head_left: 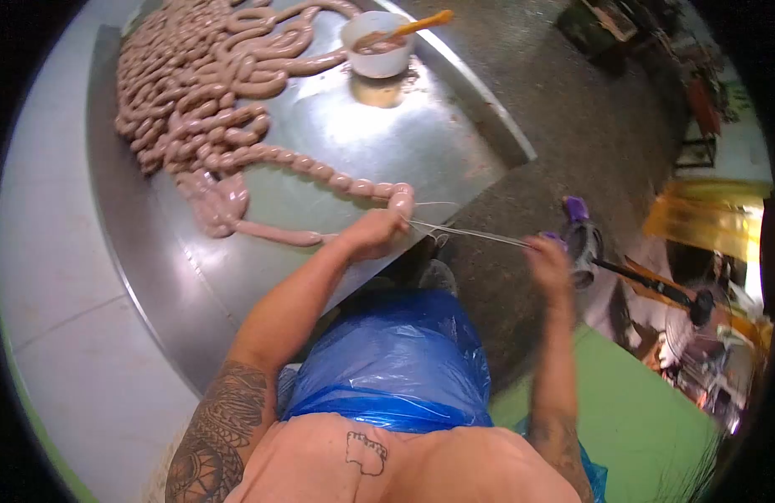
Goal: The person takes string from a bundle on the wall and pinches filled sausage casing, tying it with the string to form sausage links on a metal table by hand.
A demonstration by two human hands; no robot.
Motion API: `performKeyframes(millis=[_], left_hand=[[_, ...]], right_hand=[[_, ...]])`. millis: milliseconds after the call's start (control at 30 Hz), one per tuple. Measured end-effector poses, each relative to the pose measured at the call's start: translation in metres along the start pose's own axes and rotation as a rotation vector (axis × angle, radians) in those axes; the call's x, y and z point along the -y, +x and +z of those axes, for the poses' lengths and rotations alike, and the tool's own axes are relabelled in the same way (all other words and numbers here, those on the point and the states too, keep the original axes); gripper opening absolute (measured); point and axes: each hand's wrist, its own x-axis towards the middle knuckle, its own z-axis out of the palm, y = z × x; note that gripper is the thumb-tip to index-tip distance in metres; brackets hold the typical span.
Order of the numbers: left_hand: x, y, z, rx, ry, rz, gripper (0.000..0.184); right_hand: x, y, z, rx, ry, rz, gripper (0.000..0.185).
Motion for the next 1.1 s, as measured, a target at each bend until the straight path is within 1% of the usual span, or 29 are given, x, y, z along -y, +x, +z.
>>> performKeyframes(millis=[33, 67, 100, 167, 200, 267, 300, 333, 367, 400, 433, 467, 500, 533, 567, 600, 633, 667, 700, 733, 767, 800, 833, 867, 933, 967, 1000, 1067, 1100], left_hand=[[0.021, 0.029, -0.009, 0.109, -0.239, -0.093, 0.026], [0.029, 0.042, -0.022, 0.218, -0.47, -0.141, 0.029], [0.036, 0.055, -0.035, 0.319, -0.69, -0.215, 0.032], [0.03, 0.057, -0.042, 0.449, -0.893, -0.256, 0.033], [0.028, 0.062, -0.04, 0.424, -0.853, -0.243, 0.019], [0.024, 0.055, -0.026, 0.403, -0.815, -0.241, 0.015], [0.016, 0.043, -0.017, 0.349, -0.557, -0.143, 0.017], [0.012, 0.033, -0.012, 0.287, -0.303, -0.037, 0.02], [0.052, 0.05, -0.012, 0.161, 0.43, 0.56, 0.023], [0.056, 0.035, -0.012, 0.147, 0.433, 0.56, 0.023], [0.058, 0.014, -0.009, -0.078, 0.777, 0.737, 0.022], [0.06, 0.0, -0.007, -0.31, 1.12, 0.902, 0.021], [0.071, 0.004, -0.007, -0.288, 1.12, 0.762, 0.025], [0.072, 0.006, -0.008, -0.313, 1.118, 0.753, 0.025], [0.073, 0.006, -0.004, -0.25, 1.054, 0.59, 0.023], [0.075, 0.004, 0.002, -0.19, 0.975, 0.422, 0.023], [0.075, -0.001, 0.009, -0.181, 0.797, 0.373, 0.025], [0.072, -0.008, 0.017, -0.176, 0.618, 0.323, 0.028], [0.063, -0.022, 0.021, -0.15, 0.554, 0.293, 0.034], [0.052, -0.033, 0.022, -0.124, 0.492, 0.267, 0.04], [0.047, -0.036, 0.019, -0.156, 0.487, 0.244, 0.04], [0.044, -0.04, 0.016, -0.074, 0.29, 0.338, 0.037], [0.045, -0.043, 0.013, 0.009, 0.097, 0.43, 0.036], [0.049, -0.043, 0.007, -0.019, 0.108, 0.409, 0.036], [0.049, -0.038, -0.011, -0.017, 0.314, 0.458, 0.039], [0.02, -0.055, -0.027, 0.119, 0.299, 0.267, 0.033], [0.008, -0.063, -0.037, 0.134, 0.313, 0.279, 0.033], [-0.006, -0.065, -0.047, 0.249, 0.02, 0.164, 0.029], [0.004, -0.055, -0.048, 0.187, 0.062, 0.142, 0.026]], right_hand=[[-0.097, -0.064, -0.089, -0.114, 0.293, 0.191, 0.019], [-0.187, -0.124, -0.176, -0.289, 0.603, 0.344, 0.022], [-0.185, -0.187, -0.27, -0.563, 0.394, 0.378, 0.022], [-0.169, -0.303, -0.452, -1.105, -0.071, 0.595, 0.022], [-0.109, -0.284, -0.454, -1.357, 0.053, 0.391, 0.023], [-0.081, -0.304, -0.484, -1.064, 0.491, -0.191, 0.023], [-0.019, -0.252, -0.427, -1.065, 0.536, -0.355, 0.019], [0.067, -0.18, -0.352, -1.047, 0.58, -0.52, 0.019], [0.114, -0.13, -0.286, -0.983, 0.591, -0.527, 0.018], [0.139, -0.099, -0.224, -0.83, 0.544, -0.448, 0.018], [0.165, -0.068, -0.163, -0.596, 0.47, -0.38, 0.019], [0.188, -0.037, -0.108, -0.274, 0.441, -0.369, 0.022], [0.201, -0.012, -0.059, 0.009, 0.493, -0.377, 0.025], [0.203, 0.007, -0.011, 0.174, 0.576, -0.365, 0.029], [0.199, 0.023, 0.04, 0.196, 0.493, -0.348, 0.034], [0.18, 0.029, 0.078, 0.219, 0.549, -0.305, 0.033], [0.154, 0.02, 0.112, 0.242, 0.659, -0.084, 0.033], [0.13, 0.011, 0.138, 0.242, 0.727, 0.079, 0.031], [0.101, 0.001, 0.161, 0.309, 0.723, 0.171, 0.035], [0.108, 0.008, 0.175, 0.347, 0.738, 0.152, 0.035], [0.119, 0.017, 0.19, 0.315, 1.136, 0.392, 0.035], [0.13, 0.023, 0.206, 0.272, 1.522, 0.658, 0.037], [0.15, 0.038, 0.212, 0.236, 1.604, 0.618, 0.042], [0.161, 0.055, 0.225, 0.266, 1.629, 0.617, 0.042], [0.18, 0.079, 0.243, 0.595, 1.822, 0.793, 0.043], [0.179, 0.081, 0.245, 0.721, 1.682, 0.704, 0.031], [0.17, 0.078, 0.235, 0.695, 1.688, 0.696, 0.031], [0.138, 0.048, 0.191, 0.367, 0.668, 0.229, 0.021], [0.122, 0.024, 0.159, 0.272, 0.575, 0.133, 0.018]])
